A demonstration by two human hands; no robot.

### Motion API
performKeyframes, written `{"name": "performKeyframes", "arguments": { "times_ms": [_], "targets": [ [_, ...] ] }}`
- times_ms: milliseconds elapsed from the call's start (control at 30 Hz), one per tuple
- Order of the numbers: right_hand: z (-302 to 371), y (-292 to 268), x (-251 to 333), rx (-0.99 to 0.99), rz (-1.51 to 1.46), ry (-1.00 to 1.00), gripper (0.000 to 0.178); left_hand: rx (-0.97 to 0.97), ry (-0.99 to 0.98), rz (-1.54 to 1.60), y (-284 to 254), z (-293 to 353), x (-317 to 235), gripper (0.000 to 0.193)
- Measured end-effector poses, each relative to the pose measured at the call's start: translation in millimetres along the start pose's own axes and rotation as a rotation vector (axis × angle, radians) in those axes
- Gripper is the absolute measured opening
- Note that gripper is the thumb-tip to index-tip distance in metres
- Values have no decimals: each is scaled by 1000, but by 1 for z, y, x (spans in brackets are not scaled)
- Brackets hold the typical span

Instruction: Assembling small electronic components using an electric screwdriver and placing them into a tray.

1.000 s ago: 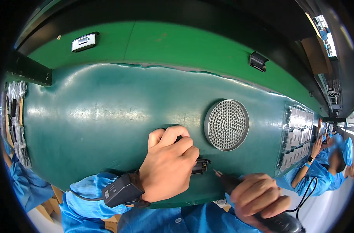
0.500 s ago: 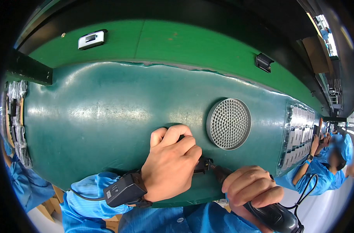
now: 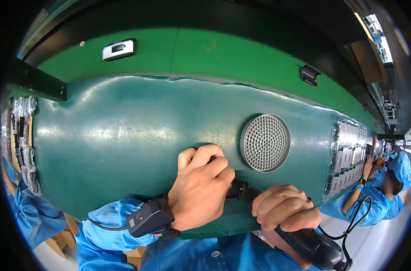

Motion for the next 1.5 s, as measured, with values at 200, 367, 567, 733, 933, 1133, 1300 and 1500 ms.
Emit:
{"name": "performKeyframes", "arguments": {
  "times_ms": [200, 367, 567, 733, 933, 1133, 1300, 1500],
  "targets": [
    [-6, -7, 15, -95, 11, -10, 45, 14, 2, -14, -3, 4, -1, 20],
    [-13, -49, 46, -311, 76, -117, 58, 32, 24, -13, 1, 2, -2, 19],
    [-10, -80, 35, -306, 11, -77, 89, -7, 41, 1, 3, 2, 0, 19],
    [-6, -87, 29, -326, 11, -67, 93, -59, 63, -18, 2, 1, -3, 21],
    [-5, -90, 23, -348, -9, -19, 96, -12, 54, 39, -6, -2, -4, 43],
    [-5, -86, 22, -291, 8, -32, 99, 164, 233, 39, -7, -5, -6, 58],
    [-4, -91, 22, -351, -4, -27, 96, 75, 295, 19, 2, -2, -8, 54],
    [-13, -73, 56, -357, -55, -143, 76, 4, 164, 60, 9, 1, -12, 55]
  ]
}}
Point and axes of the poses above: each hand's wrist, its own z-axis away from the middle knuckle, its own y-axis out of the palm, x = y × z, the point moved 8 cm from there along -z, towards the middle knuckle, and after that the axes turned 13 degrees about -z, right-handed, at the moved point
